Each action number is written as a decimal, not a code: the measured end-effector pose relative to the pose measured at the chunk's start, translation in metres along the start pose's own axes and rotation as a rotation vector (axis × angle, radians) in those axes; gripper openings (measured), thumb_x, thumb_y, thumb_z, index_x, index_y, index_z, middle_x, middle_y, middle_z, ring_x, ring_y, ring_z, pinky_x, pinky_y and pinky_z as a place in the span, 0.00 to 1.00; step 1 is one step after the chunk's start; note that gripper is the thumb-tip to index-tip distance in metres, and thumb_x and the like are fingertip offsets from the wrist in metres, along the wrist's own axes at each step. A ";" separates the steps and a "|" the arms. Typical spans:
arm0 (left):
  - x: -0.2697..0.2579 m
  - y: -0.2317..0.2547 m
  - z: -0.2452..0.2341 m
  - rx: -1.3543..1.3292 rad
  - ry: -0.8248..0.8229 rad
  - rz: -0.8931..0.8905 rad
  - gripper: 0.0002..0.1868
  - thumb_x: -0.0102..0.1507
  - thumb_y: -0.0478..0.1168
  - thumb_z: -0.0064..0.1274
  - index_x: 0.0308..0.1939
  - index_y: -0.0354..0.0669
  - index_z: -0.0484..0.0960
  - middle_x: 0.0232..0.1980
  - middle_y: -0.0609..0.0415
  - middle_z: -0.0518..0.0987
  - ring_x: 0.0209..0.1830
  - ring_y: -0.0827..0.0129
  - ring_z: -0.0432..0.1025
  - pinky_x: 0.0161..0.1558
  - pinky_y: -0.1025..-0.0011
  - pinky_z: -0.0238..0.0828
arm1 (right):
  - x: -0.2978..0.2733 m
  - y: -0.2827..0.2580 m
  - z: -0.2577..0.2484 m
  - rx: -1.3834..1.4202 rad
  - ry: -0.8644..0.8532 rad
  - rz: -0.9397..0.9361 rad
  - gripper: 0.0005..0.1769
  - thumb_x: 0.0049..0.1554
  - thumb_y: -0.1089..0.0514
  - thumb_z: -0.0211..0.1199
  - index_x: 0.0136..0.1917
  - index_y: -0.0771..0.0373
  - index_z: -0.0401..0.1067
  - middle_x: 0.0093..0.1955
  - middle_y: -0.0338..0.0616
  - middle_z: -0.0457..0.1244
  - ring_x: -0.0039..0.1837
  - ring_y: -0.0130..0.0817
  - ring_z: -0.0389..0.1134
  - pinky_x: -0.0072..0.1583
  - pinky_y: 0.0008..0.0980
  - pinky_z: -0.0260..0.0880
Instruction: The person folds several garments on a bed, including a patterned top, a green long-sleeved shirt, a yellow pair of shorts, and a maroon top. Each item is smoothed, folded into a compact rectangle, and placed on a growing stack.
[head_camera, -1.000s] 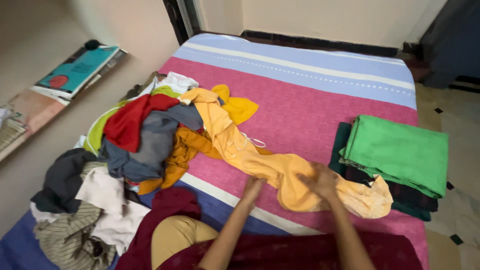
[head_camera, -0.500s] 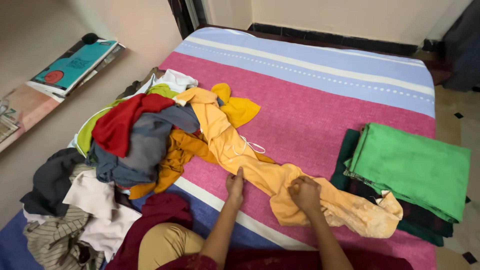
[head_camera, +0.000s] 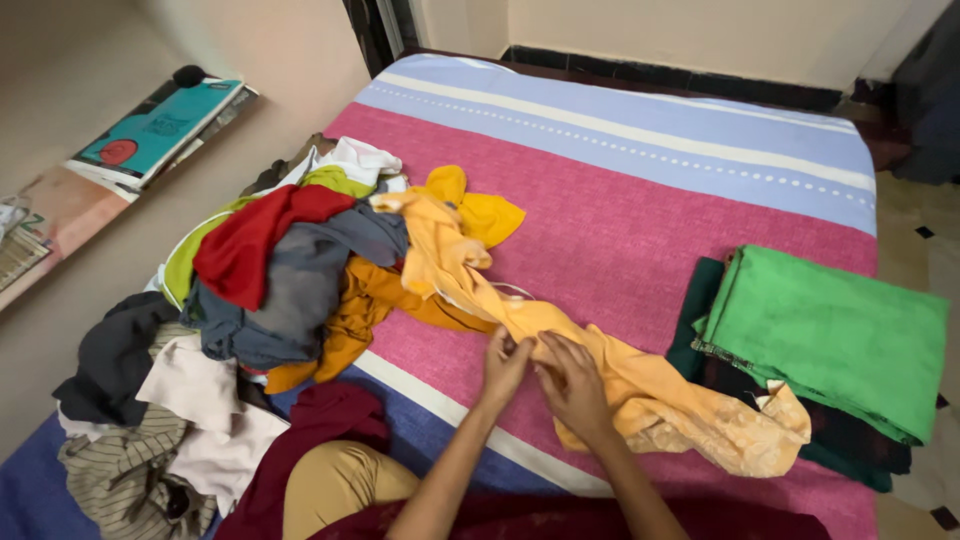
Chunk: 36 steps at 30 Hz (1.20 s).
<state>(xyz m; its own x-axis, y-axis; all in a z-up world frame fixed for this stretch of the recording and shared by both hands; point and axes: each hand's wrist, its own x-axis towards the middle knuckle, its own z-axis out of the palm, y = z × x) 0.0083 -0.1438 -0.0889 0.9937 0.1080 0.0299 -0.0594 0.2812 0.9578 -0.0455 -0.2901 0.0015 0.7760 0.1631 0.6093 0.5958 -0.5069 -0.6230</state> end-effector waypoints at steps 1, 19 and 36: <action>-0.007 0.008 0.006 -0.022 -0.033 0.002 0.17 0.63 0.33 0.53 0.56 0.38 0.77 0.47 0.55 0.81 0.44 0.73 0.74 0.45 0.74 0.71 | 0.001 -0.005 0.000 0.024 0.039 0.026 0.26 0.52 0.63 0.66 0.63 0.69 0.71 0.60 0.58 0.67 0.62 0.52 0.68 0.60 0.44 0.68; -0.014 0.185 0.014 -0.047 -0.274 0.166 0.14 0.66 0.31 0.57 0.54 0.36 0.75 0.47 0.54 0.82 0.47 0.73 0.76 0.49 0.75 0.76 | 0.088 -0.073 -0.060 0.733 -0.095 0.534 0.14 0.68 0.54 0.54 0.51 0.66 0.75 0.40 0.36 0.66 0.41 0.22 0.63 0.43 0.25 0.65; 0.118 0.360 -0.105 -0.359 0.158 0.427 0.06 0.69 0.35 0.50 0.47 0.37 0.77 0.46 0.52 0.83 0.43 0.70 0.76 0.50 0.70 0.75 | 0.230 -0.096 -0.299 1.007 0.320 0.345 0.17 0.69 0.56 0.49 0.64 0.71 0.68 0.66 0.53 0.67 0.70 0.45 0.69 0.72 0.45 0.67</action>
<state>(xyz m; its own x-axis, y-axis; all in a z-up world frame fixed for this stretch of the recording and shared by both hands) 0.0945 0.0704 0.2298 0.8501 0.4159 0.3229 -0.5076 0.4842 0.7126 0.0141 -0.4573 0.3479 0.9296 -0.1540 0.3348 0.3674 0.4594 -0.8087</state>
